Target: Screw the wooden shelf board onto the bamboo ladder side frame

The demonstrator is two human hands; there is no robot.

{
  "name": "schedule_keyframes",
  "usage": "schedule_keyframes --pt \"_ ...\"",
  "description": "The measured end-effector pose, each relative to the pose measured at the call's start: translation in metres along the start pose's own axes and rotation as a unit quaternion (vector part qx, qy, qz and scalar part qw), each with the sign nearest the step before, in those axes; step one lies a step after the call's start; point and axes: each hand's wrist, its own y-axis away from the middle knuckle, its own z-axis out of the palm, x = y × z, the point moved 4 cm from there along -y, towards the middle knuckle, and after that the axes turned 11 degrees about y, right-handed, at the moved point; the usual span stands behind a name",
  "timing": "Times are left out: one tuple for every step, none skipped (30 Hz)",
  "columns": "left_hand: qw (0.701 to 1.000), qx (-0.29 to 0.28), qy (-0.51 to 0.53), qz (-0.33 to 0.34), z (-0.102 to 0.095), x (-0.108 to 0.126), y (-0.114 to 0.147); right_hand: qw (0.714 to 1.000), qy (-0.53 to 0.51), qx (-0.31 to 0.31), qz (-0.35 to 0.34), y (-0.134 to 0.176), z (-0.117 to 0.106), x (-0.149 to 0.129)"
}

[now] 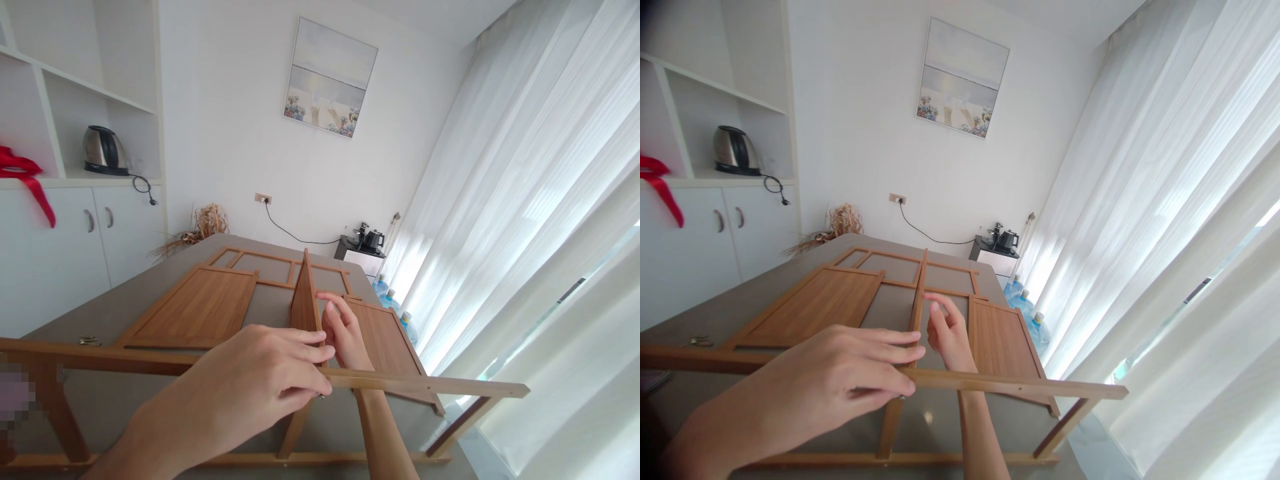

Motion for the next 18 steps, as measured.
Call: schedule_keyframes --pt "1.000 0.001 0.003 -0.005 0.000 0.000 -0.001 1.000 0.007 0.009 -0.023 -0.009 0.003 -0.009" --pt "1.000 0.003 0.006 -0.012 0.000 0.000 -0.001 0.998 0.037 0.014 -0.044 -0.017 0.005 -0.017" --pt "1.000 0.003 0.010 -0.021 0.000 -0.001 -0.001 0.994 0.079 0.009 -0.071 -0.024 0.008 -0.025" --pt "1.000 0.004 0.013 -0.027 0.000 -0.001 -0.001 0.988 0.119 0.006 -0.094 -0.028 0.011 -0.032" --pt "0.999 0.005 0.016 -0.031 0.001 -0.002 0.000 0.983 0.151 0.004 -0.108 -0.031 0.013 -0.037" --pt "0.999 0.006 0.017 -0.031 0.001 -0.002 0.000 0.977 0.176 0.005 -0.117 -0.033 0.015 -0.040" --pt "0.999 0.008 0.016 -0.027 0.002 -0.002 0.001 0.974 0.191 0.010 -0.120 -0.035 0.015 -0.041" --pt "1.000 0.010 0.013 -0.021 0.003 -0.003 0.002 0.973 0.197 0.020 -0.121 -0.035 0.015 -0.041" --pt "1.000 0.012 0.009 -0.013 0.003 -0.003 0.003 0.972 0.198 0.027 -0.123 -0.036 0.015 -0.040" --pt "1.000 0.016 0.005 -0.005 0.004 -0.003 0.003 0.972 0.197 0.031 -0.126 -0.036 0.015 -0.039" --pt "1.000 0.020 0.000 0.002 0.004 -0.004 0.003 0.972 0.195 0.031 -0.132 -0.037 0.015 -0.038" --pt "1.000 0.027 -0.004 0.010 0.003 -0.004 0.003 0.971 0.193 0.029 -0.137 -0.038 0.015 -0.037" --pt "0.999 0.033 -0.008 0.016 0.003 -0.003 0.002 0.970 0.193 0.027 -0.142 -0.039 0.014 -0.036" --pt "0.999 0.038 -0.012 0.023 0.002 -0.003 0.000 0.970 0.194 0.026 -0.145 -0.040 0.014 -0.035" --pt "0.998 0.043 -0.016 0.030 0.002 -0.002 -0.001 0.969 0.196 0.027 -0.145 -0.041 0.013 -0.034" --pt "0.998 0.048 -0.022 0.037 0.001 -0.001 -0.003 0.969 0.198 0.030 -0.143 -0.041 0.012 -0.034" --pt "0.997 0.053 -0.027 0.044 0.000 0.000 -0.004 0.969 0.202 0.031 -0.141 -0.042 0.010 -0.034" --pt "0.997 0.057 -0.031 0.049 0.000 0.001 -0.005 0.968 0.206 0.032 -0.141 -0.042 0.009 -0.034"
